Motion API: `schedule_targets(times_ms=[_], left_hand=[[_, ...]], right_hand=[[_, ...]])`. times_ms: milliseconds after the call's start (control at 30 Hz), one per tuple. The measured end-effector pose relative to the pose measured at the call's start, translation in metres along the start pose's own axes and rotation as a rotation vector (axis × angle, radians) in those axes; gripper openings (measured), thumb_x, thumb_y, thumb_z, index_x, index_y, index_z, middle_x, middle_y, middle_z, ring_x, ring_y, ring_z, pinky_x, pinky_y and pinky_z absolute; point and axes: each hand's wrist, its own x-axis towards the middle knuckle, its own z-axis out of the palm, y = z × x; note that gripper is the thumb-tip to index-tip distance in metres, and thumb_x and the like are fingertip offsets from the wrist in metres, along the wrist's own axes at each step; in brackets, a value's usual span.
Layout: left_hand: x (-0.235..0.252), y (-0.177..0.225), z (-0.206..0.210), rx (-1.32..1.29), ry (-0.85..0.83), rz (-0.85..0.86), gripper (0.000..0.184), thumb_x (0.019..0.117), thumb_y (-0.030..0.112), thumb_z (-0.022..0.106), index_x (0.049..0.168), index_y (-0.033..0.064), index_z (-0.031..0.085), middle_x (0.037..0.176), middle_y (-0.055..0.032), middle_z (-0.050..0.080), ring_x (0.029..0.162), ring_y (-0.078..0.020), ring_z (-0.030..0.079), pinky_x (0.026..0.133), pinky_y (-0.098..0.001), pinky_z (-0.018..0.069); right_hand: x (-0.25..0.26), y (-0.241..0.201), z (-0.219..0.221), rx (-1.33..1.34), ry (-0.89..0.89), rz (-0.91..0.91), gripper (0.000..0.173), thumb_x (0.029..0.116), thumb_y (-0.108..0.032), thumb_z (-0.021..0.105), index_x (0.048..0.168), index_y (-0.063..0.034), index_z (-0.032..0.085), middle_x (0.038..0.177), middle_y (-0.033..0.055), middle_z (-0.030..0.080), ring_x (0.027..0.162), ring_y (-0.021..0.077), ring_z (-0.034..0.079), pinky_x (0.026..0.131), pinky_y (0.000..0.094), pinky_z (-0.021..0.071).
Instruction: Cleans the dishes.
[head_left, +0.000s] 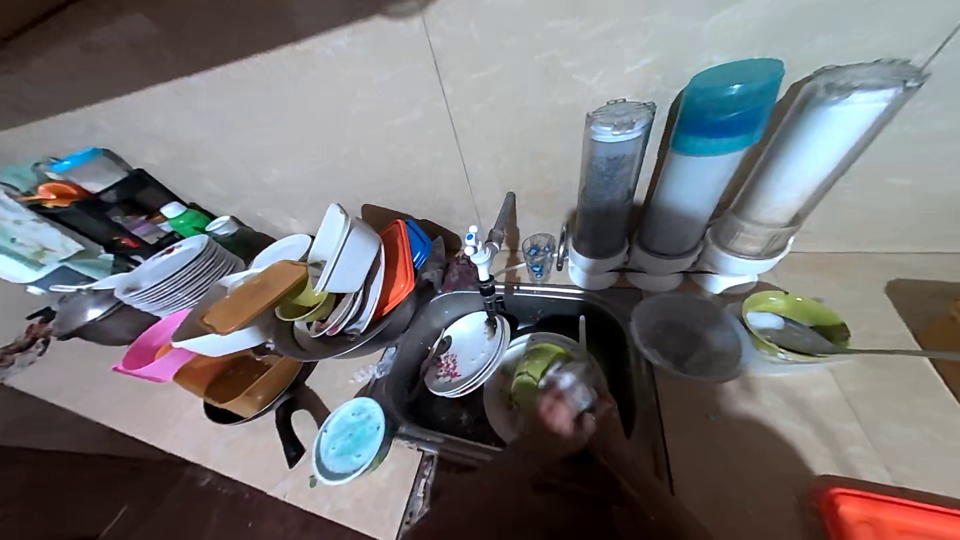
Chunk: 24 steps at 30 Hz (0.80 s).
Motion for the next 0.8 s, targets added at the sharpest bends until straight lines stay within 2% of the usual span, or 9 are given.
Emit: schedule_targets(times_ms=[67,133,233,367,433,500,567,667,800], left_hand=[[0.017,-0.004,0.006,0.182,-0.153,-0.048,0.041,0.0869,0.026,0.073,0.117,-0.0007,0.075,0.122,-0.0203,0.073,0.116,-0.0362,0.069,0.100,-0.0522,0.0537],[0.054,-0.020,-0.017,-0.008,-0.321,-0.379,0.043,0.1002,0.028,0.062,0.136,0.0030,0.064,0.139,-0.0151,0.064,0.130,-0.0276,0.060,0.112,-0.0475,0.0461],[0.063,-0.054,-0.033,-0.308,-0.171,-0.656,0.040,0.1076,0.024,0.050,0.135,-0.0024,0.061,0.134,-0.0195,0.064,0.126,-0.0236,0.061,0.111,-0.0425,0.0451],[-0.003,-0.037,0.009,0.155,0.137,-0.219,0.052,0.0976,0.030,0.057,0.129,-0.0108,0.062,0.133,-0.0278,0.064,0.125,-0.0383,0.063,0.106,-0.0512,0.0503],[-0.025,-0.025,0.026,0.376,0.062,0.103,0.039,0.0879,0.031,0.068,0.107,-0.0026,0.075,0.115,-0.0249,0.073,0.111,-0.0424,0.069,0.094,-0.0571,0.0549],[-0.016,0.000,0.027,0.485,-0.168,0.213,0.024,0.0899,0.020,0.069,0.108,0.0054,0.077,0.119,-0.0164,0.074,0.119,-0.0368,0.067,0.102,-0.0533,0.0527],[0.012,0.022,0.021,0.562,-0.249,0.087,0.021,0.0864,0.020,0.068,0.092,0.0015,0.077,0.096,-0.0174,0.076,0.095,-0.0346,0.074,0.081,-0.0501,0.0594],[0.090,0.028,-0.010,0.429,-0.676,-0.578,0.047,0.1053,0.037,0.049,0.127,-0.0013,0.065,0.129,-0.0258,0.064,0.123,-0.0407,0.061,0.101,-0.0584,0.0485],[0.104,-0.013,-0.016,0.271,-0.628,-0.727,0.052,0.1091,0.046,0.040,0.129,0.0042,0.064,0.128,-0.0219,0.065,0.122,-0.0373,0.063,0.103,-0.0594,0.0476]], right_hand=[[-0.003,-0.010,-0.008,-0.119,-0.006,0.051,0.034,0.1023,-0.003,0.049,0.131,0.0163,0.054,0.119,0.0210,0.065,0.108,0.0145,0.063,0.099,0.0297,0.0503],[0.003,-0.021,-0.006,-0.014,0.095,0.140,0.037,0.1106,-0.019,0.038,0.115,0.0076,0.063,0.097,0.0084,0.067,0.089,0.0060,0.065,0.084,0.0270,0.0551],[0.010,-0.023,-0.006,0.309,0.192,0.308,0.055,0.1124,-0.039,0.026,0.137,0.0008,0.054,0.119,0.0149,0.066,0.106,0.0168,0.066,0.093,0.0382,0.0563],[0.021,-0.018,0.001,0.739,0.374,0.478,0.055,0.1105,-0.048,0.027,0.138,-0.0082,0.051,0.117,0.0112,0.065,0.102,0.0183,0.066,0.085,0.0408,0.0572],[0.020,-0.013,0.001,0.729,0.365,0.469,0.050,0.1118,-0.043,0.026,0.133,-0.0062,0.052,0.107,0.0086,0.065,0.092,0.0139,0.065,0.080,0.0350,0.0570],[0.016,-0.003,0.000,0.536,0.286,0.342,0.041,0.1130,-0.028,0.029,0.129,0.0000,0.055,0.101,0.0056,0.066,0.088,0.0068,0.064,0.079,0.0262,0.0556],[0.015,-0.003,0.000,0.370,0.239,0.249,0.037,0.1119,-0.022,0.033,0.127,0.0017,0.057,0.104,0.0054,0.066,0.093,0.0053,0.064,0.084,0.0247,0.0554],[0.014,-0.017,-0.002,0.055,0.141,0.179,0.043,0.1118,-0.020,0.033,0.135,0.0095,0.055,0.124,0.0212,0.064,0.112,0.0197,0.063,0.101,0.0366,0.0501],[0.014,-0.022,0.000,-0.020,0.174,0.228,0.047,0.1128,-0.025,0.032,0.118,0.0103,0.063,0.103,0.0187,0.067,0.094,0.0178,0.065,0.088,0.0372,0.0543]])
